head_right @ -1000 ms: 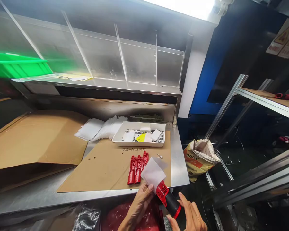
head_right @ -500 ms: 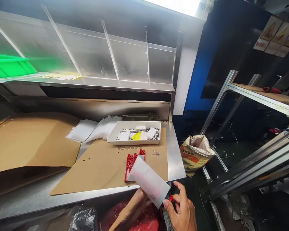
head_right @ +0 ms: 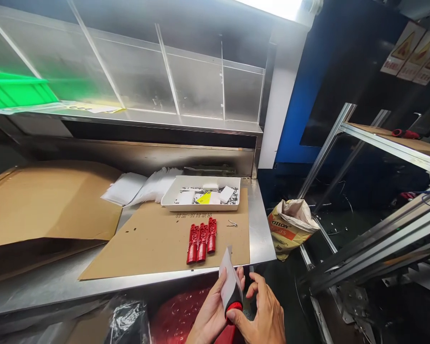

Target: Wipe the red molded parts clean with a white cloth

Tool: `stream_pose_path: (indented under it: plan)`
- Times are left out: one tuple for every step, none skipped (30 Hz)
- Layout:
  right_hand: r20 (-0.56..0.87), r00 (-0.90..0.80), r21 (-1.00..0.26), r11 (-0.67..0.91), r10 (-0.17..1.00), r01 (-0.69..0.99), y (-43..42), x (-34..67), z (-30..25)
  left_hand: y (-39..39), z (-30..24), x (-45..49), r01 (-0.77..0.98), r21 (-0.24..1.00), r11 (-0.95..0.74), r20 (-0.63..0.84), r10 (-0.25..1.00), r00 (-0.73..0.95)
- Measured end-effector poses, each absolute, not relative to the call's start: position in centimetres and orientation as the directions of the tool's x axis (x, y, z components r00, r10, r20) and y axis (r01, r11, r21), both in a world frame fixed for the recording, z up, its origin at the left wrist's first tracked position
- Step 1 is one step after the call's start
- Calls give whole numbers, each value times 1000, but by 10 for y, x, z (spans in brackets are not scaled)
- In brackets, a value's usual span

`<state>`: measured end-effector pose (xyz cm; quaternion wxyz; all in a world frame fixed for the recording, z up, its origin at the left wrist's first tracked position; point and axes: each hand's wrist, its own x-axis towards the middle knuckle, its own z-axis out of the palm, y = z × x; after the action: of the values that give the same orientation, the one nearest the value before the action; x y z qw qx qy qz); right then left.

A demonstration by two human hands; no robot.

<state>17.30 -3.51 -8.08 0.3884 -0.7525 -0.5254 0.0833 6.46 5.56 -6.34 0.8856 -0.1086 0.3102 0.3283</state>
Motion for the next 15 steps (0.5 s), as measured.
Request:
stream_pose_path:
  plan:
    - [285,434,-670,-147,855,728,-36,174,-81,54,-63,65,-649,0,761,-623,508,595]
    - [284,434,-663,-151,855,733,-37,175,-82,51,-63,66,-646,-10,764,-623,500,601]
    - [284,442,-654,-165,851,739,-37,176,-83,48,-62,68,-639,-18,769,-623,491,609]
    - [285,459,-642,-187,842,743,-36,177,-84,45,-62,70,-631,-22,776,-622,483,616]
    - [286,479,-632,-212,830,746,-35,178,-86,41,-63,72,-621,-21,783,-621,476,622]
    - [287,499,-621,-238,818,746,-33,179,-88,38,-64,74,-612,-17,791,-621,471,627]
    - [287,519,-611,-263,805,747,-31,179,-90,35,-65,76,-603,-9,798,-621,468,629]
    - [288,526,-600,-278,800,750,-30,179,-92,33,-68,77,-594,3,804,-622,467,629]
    - [288,517,-590,-276,806,759,-28,178,-93,31,-71,78,-586,16,810,-625,466,627]
    - [293,502,-582,-264,813,769,-27,178,-94,31,-74,78,-576,33,817,-628,465,624]
    - [306,489,-583,-245,817,774,-27,179,-94,32,-78,77,-564,51,824,-633,464,620]
    - [323,475,-594,-215,819,775,-28,183,-92,33,-80,76,-550,74,832,-637,464,616]
    - [345,463,-612,-178,817,770,-30,188,-88,36,-82,74,-532,102,840,-640,465,611]
    - [373,471,-633,-153,799,759,-33,197,-82,38,-83,73,-509,136,850,-644,466,607]
    - [410,512,-650,-152,755,745,-37,210,-73,40,-82,72,-483,182,857,-643,475,601]
